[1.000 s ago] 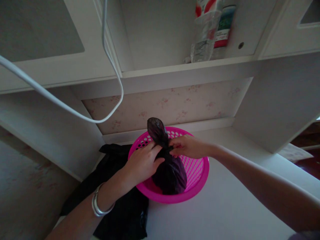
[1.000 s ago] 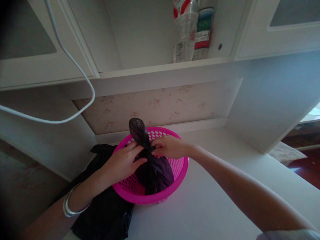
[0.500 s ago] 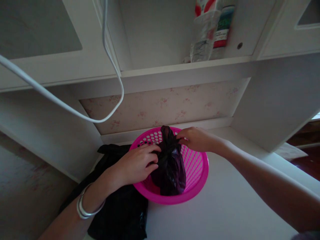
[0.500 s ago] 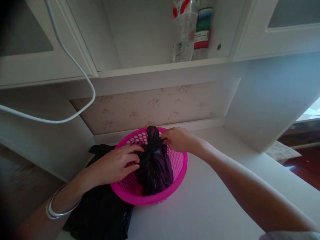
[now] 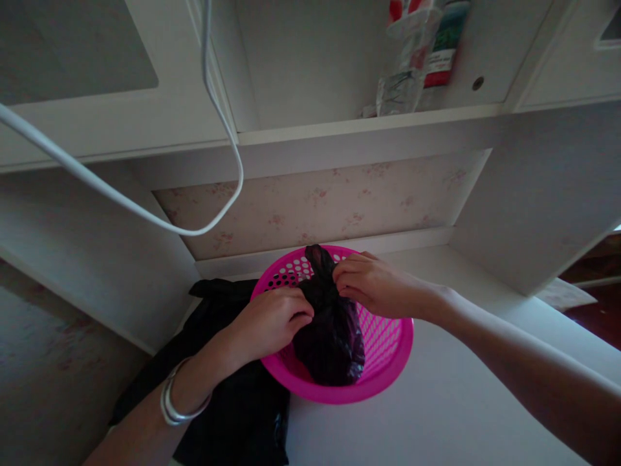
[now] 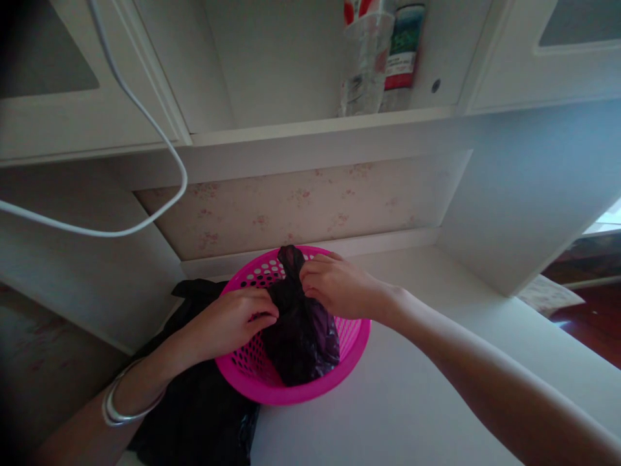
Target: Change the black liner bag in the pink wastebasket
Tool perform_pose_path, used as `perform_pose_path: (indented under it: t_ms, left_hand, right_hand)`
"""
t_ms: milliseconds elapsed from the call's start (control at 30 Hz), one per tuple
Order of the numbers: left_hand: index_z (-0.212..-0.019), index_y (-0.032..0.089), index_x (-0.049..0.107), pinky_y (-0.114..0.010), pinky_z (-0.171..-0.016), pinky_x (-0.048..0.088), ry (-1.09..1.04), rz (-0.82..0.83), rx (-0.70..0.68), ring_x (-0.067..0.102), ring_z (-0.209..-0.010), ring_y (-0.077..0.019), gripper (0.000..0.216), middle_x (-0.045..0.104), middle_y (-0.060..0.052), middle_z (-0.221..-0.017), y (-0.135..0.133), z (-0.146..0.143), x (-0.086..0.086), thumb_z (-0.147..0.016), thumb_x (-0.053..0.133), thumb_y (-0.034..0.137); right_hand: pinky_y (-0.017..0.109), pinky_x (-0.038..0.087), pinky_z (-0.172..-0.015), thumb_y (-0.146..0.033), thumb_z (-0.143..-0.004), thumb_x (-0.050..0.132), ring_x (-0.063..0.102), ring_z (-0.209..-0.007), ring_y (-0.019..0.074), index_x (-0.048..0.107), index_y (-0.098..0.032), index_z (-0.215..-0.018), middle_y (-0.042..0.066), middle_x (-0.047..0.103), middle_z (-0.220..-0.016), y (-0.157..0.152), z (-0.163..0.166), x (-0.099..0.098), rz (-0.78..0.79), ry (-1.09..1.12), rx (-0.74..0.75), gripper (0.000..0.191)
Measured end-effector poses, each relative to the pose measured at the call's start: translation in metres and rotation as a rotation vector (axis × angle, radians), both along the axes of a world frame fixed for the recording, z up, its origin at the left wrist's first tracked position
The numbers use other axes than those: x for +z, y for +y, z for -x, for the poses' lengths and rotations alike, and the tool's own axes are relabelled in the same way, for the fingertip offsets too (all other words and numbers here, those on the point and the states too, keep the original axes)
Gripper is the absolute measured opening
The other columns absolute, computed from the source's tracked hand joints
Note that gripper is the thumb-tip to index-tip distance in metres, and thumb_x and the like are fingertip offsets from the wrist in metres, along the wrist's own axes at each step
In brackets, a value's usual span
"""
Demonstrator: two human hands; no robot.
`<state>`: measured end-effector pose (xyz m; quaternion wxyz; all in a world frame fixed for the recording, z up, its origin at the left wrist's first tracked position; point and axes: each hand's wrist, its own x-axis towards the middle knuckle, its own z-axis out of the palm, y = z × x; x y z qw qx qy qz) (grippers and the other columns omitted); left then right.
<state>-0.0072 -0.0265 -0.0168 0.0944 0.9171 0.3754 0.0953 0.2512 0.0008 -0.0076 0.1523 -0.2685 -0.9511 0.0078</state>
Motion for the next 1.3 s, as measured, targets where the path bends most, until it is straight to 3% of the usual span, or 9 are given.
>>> perform_pose_path:
  t_ms: [133, 300, 500, 700, 833, 967, 1067, 1167, 1300]
  left_hand:
    - [-0.114, 0.02, 0.077, -0.038, -0.096, 0.054, -0.044, -0.068, 0.083, 0.071, -0.108, -0.0251, 0.03, 0.077, -0.006, -0.111, -0.002, -0.007, -0.001, -0.098, 0.066, 0.042]
    - [-0.101, 0.023, 0.08, -0.04, -0.084, 0.056, 0.013, -0.09, 0.16, 0.073, -0.096, -0.0274, 0.039, 0.078, -0.006, -0.101, -0.004, -0.022, -0.005, -0.093, 0.066, 0.059]
    - [-0.09, 0.02, 0.08, -0.039, -0.085, 0.054, 0.12, -0.076, 0.131, 0.072, -0.096, -0.0269, 0.015, 0.078, -0.006, -0.097, -0.003, -0.022, 0.003, -0.093, 0.071, 0.033]
    - [-0.079, 0.02, 0.073, -0.034, -0.084, 0.05, 0.048, 0.003, 0.109, 0.069, -0.094, -0.0214, 0.017, 0.073, -0.002, -0.093, -0.001, 0.023, 0.012, -0.095, 0.068, 0.023]
    - [-0.091, 0.022, 0.075, -0.033, -0.093, 0.051, -0.145, 0.134, 0.1, 0.07, -0.101, -0.0193, 0.009, 0.075, -0.002, -0.106, -0.004, 0.038, 0.02, -0.093, 0.071, 0.029]
    - [-0.115, 0.021, 0.073, -0.039, -0.102, 0.05, -0.237, 0.094, 0.168, 0.068, -0.112, -0.024, 0.035, 0.076, -0.006, -0.119, -0.01, 0.014, 0.016, -0.088, 0.078, 0.043]
    - [-0.104, 0.02, 0.077, -0.041, -0.099, 0.051, -0.212, 0.03, 0.164, 0.069, -0.106, -0.025, 0.018, 0.077, -0.006, -0.108, -0.01, -0.001, 0.005, -0.09, 0.076, 0.032]
    - [-0.092, 0.021, 0.078, -0.041, -0.1, 0.05, -0.271, -0.02, 0.176, 0.069, -0.106, -0.0244, 0.009, 0.076, -0.006, -0.106, -0.005, 0.012, -0.002, -0.092, 0.069, 0.024]
    - [-0.087, 0.024, 0.077, -0.048, -0.106, 0.048, -0.398, 0.011, 0.294, 0.068, -0.112, -0.0283, 0.012, 0.074, -0.007, -0.115, 0.001, 0.06, 0.0, -0.089, 0.07, 0.034]
  right_hand:
    - [0.046, 0.045, -0.102, -0.033, -0.101, 0.061, 0.063, -0.115, 0.028, 0.07, -0.017, -0.115, 0.011, 0.072, -0.12, 0.001, 0.0, -0.002, -0.032, -0.016, -0.065, 0.024]
    - [0.046, 0.045, -0.098, -0.019, -0.101, 0.055, 0.065, -0.107, 0.0269, 0.073, -0.018, -0.092, 0.008, 0.074, -0.106, 0.003, 0.01, -0.005, -0.091, -0.133, -0.004, 0.021]
    - [0.044, 0.046, -0.099, -0.026, -0.106, 0.049, 0.065, -0.103, 0.0239, 0.068, -0.017, -0.102, 0.009, 0.073, -0.105, 0.004, 0.005, -0.002, -0.026, 0.084, -0.038, 0.022]
    - [0.046, 0.052, -0.09, -0.029, -0.105, 0.042, 0.066, -0.096, 0.0271, 0.066, -0.018, -0.092, 0.012, 0.072, -0.099, 0.032, -0.047, 0.0, -0.02, 0.182, -0.248, 0.029]
    - [0.044, 0.053, -0.095, -0.039, -0.103, 0.047, 0.069, -0.105, 0.0271, 0.068, -0.019, -0.102, 0.014, 0.073, -0.111, 0.026, -0.058, 0.004, -0.013, 0.376, -0.31, 0.029]
    - [0.046, 0.05, -0.102, -0.048, -0.098, 0.062, 0.068, -0.116, 0.0281, 0.062, -0.021, -0.134, 0.011, 0.073, -0.125, 0.008, -0.03, 0.007, 0.078, 0.268, -0.214, 0.045]
    - [0.05, 0.044, -0.107, -0.034, -0.099, 0.063, 0.069, -0.109, 0.0266, 0.072, -0.024, -0.119, 0.007, 0.078, -0.113, 0.006, -0.015, 0.006, 0.021, 0.16, -0.127, 0.024]
    - [0.044, 0.047, -0.101, -0.026, -0.099, 0.059, 0.07, -0.098, 0.0229, 0.077, -0.024, -0.098, 0.005, 0.078, -0.097, 0.009, -0.026, 0.005, -0.024, 0.241, -0.123, 0.018]
    - [0.038, 0.053, -0.082, -0.037, -0.092, 0.065, 0.069, -0.085, 0.0233, 0.076, -0.024, -0.089, 0.005, 0.076, -0.09, 0.015, -0.07, -0.002, 0.054, 0.595, -0.425, 0.017]
